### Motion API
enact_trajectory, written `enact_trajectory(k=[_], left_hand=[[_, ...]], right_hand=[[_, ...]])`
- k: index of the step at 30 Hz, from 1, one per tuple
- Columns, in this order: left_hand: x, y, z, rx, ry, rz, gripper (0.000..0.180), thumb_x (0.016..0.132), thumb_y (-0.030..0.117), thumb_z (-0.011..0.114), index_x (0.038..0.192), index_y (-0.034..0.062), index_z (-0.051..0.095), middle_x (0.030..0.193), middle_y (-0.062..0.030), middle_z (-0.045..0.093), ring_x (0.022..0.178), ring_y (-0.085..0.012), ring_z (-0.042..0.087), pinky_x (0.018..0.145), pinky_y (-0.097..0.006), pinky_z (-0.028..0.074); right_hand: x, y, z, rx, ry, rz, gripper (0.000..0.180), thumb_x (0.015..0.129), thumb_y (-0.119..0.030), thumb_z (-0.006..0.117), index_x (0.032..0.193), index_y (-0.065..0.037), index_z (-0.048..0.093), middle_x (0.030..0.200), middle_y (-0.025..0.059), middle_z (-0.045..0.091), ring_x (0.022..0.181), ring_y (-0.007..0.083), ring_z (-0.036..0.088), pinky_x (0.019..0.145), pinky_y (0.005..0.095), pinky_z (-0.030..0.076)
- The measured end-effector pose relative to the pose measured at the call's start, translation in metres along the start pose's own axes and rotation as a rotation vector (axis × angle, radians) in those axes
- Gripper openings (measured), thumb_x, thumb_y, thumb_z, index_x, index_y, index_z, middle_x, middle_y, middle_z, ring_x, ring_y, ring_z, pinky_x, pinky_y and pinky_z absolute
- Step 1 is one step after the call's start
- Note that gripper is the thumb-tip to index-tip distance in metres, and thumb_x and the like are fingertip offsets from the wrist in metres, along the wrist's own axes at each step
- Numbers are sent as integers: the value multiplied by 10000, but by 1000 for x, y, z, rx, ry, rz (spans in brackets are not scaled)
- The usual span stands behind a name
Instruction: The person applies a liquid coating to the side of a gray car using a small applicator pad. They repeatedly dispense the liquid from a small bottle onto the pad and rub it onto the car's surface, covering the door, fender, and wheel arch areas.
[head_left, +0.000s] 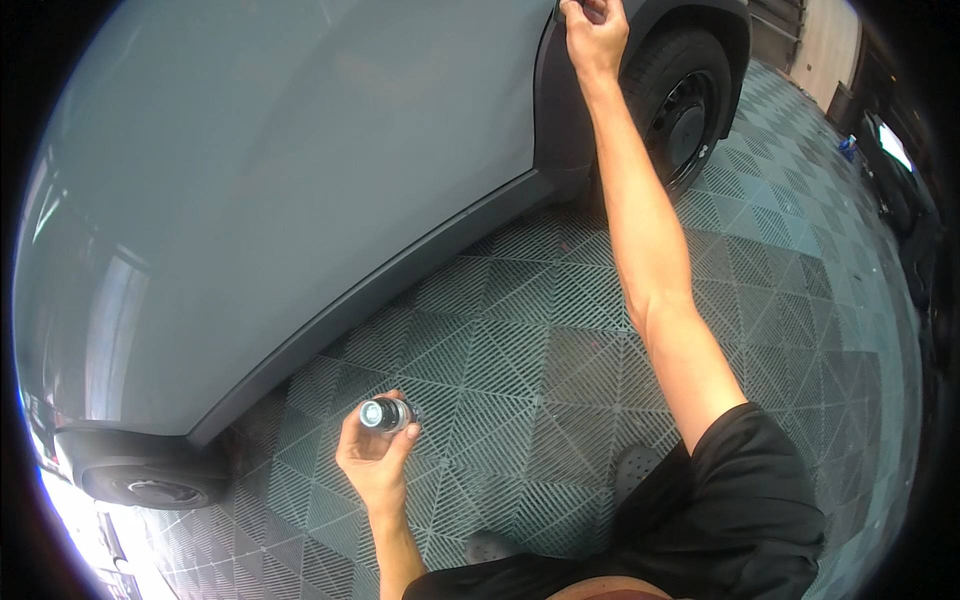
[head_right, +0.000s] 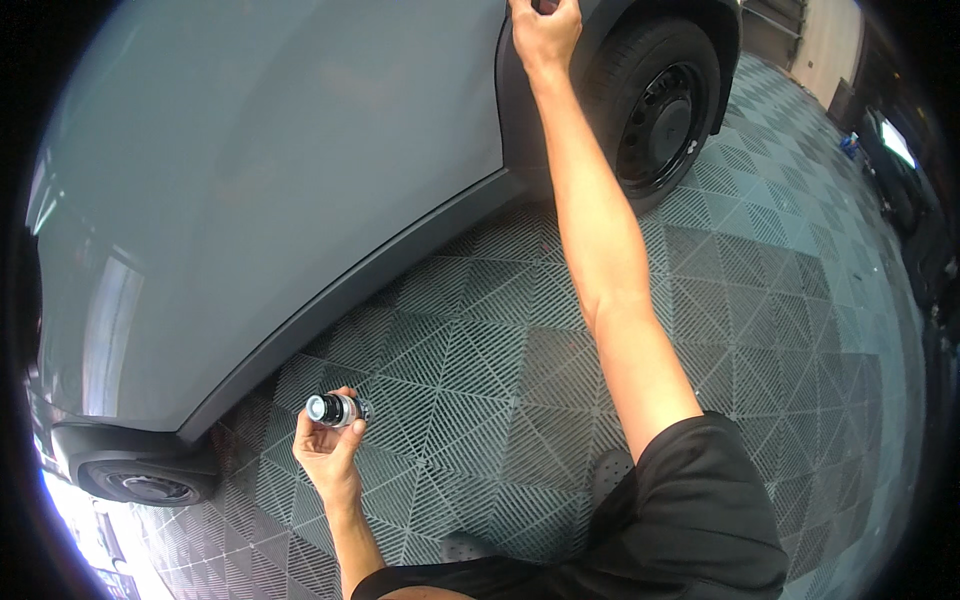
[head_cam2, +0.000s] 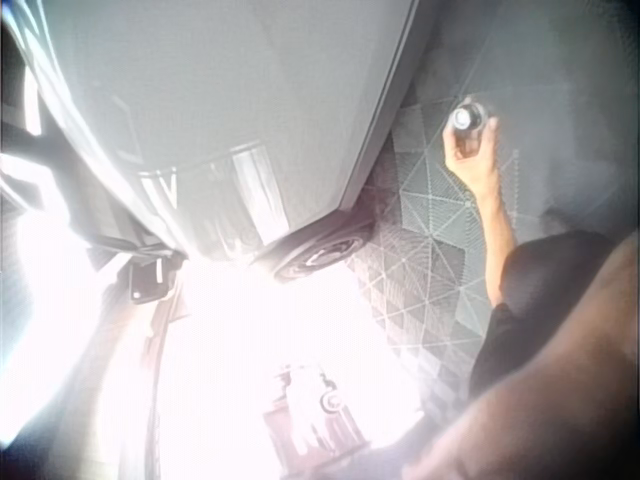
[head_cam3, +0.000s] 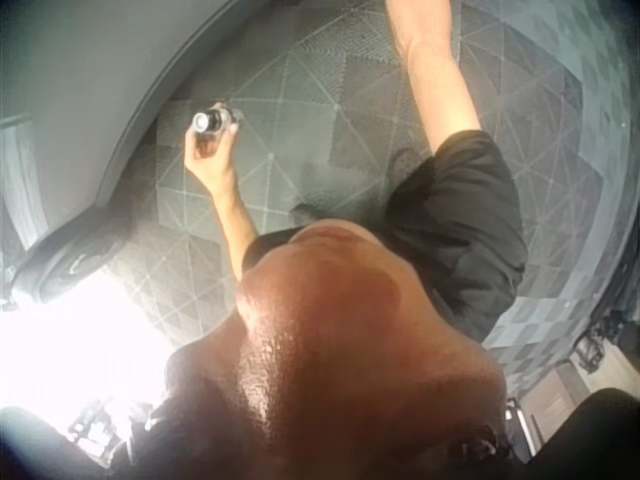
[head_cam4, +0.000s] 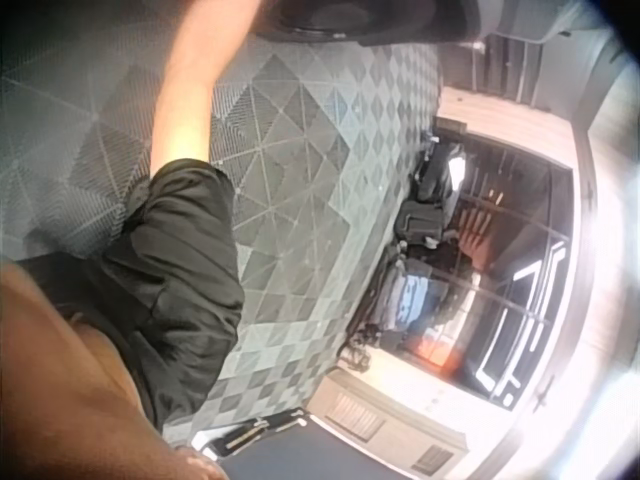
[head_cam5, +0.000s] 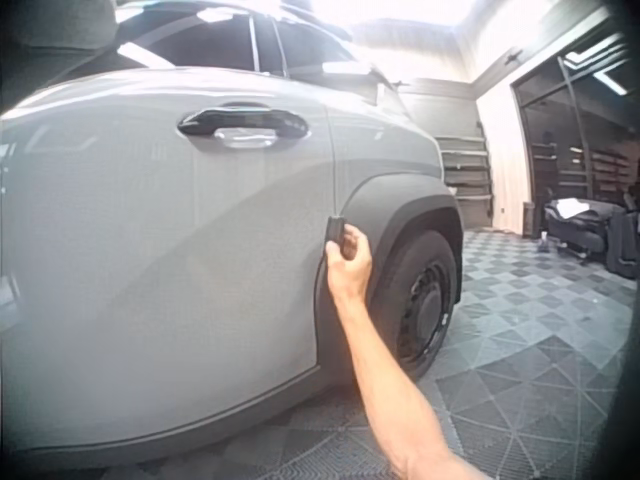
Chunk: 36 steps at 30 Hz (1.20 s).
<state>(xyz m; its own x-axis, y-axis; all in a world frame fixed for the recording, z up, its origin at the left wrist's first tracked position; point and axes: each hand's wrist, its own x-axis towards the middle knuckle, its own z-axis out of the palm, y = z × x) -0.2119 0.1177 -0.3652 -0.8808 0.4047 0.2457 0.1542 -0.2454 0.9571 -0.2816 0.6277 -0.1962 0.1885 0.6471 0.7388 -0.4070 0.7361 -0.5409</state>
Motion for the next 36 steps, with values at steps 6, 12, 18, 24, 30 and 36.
enact_trajectory(k=[6,12,18,24,30,36], left_hand=[[5,-7,0,3,1,-18,488,749,-102,806,1195,-5,633,1174,-164,692,1107,-243,671,959,-383,572],[7,-17,-3,-10,4,-23,487,751,-102,806,1195,-6,631,1176,-172,690,1128,-256,666,963,-387,573],[12,-23,2,-17,-20,-61,506,747,-118,798,1207,-10,619,1192,-183,682,1137,-261,662,967,-391,573],[17,-34,7,-55,-47,-77,521,744,-133,793,1216,-11,611,1208,-185,676,1145,-265,659,969,-391,572],[17,-36,10,-55,-43,-103,520,745,-132,792,1219,-10,613,1205,-182,677,1154,-266,656,970,-387,574],[13,-32,2,-73,-21,-82,516,742,-132,794,1213,-12,618,1204,-181,677,1158,-267,654,966,-381,578]], right_hand=[[43,0,4,-60,-188,-128,454,842,-77,710,1278,-3,607,1209,174,694,1136,264,668,1001,358,508],[32,-8,4,-292,-258,-342,484,814,-63,705,1285,-13,603,1263,195,655,1161,336,637,987,394,516],[5,-12,-6,-343,-352,-481,484,784,-7,672,1260,-36,589,1207,187,630,1109,379,594,967,434,503],[-22,-6,-14,-354,-394,-604,508,755,17,682,1252,-39,592,1230,193,619,1160,405,562,1015,458,465],[-50,3,-18,-375,-404,-611,509,754,20,676,1254,-38,600,1250,202,613,1204,405,551,1033,457,462],[-74,21,-18,-402,-371,-620,470,783,-84,721,1246,-73,642,1212,123,602,1084,311,538,944,414,482]])
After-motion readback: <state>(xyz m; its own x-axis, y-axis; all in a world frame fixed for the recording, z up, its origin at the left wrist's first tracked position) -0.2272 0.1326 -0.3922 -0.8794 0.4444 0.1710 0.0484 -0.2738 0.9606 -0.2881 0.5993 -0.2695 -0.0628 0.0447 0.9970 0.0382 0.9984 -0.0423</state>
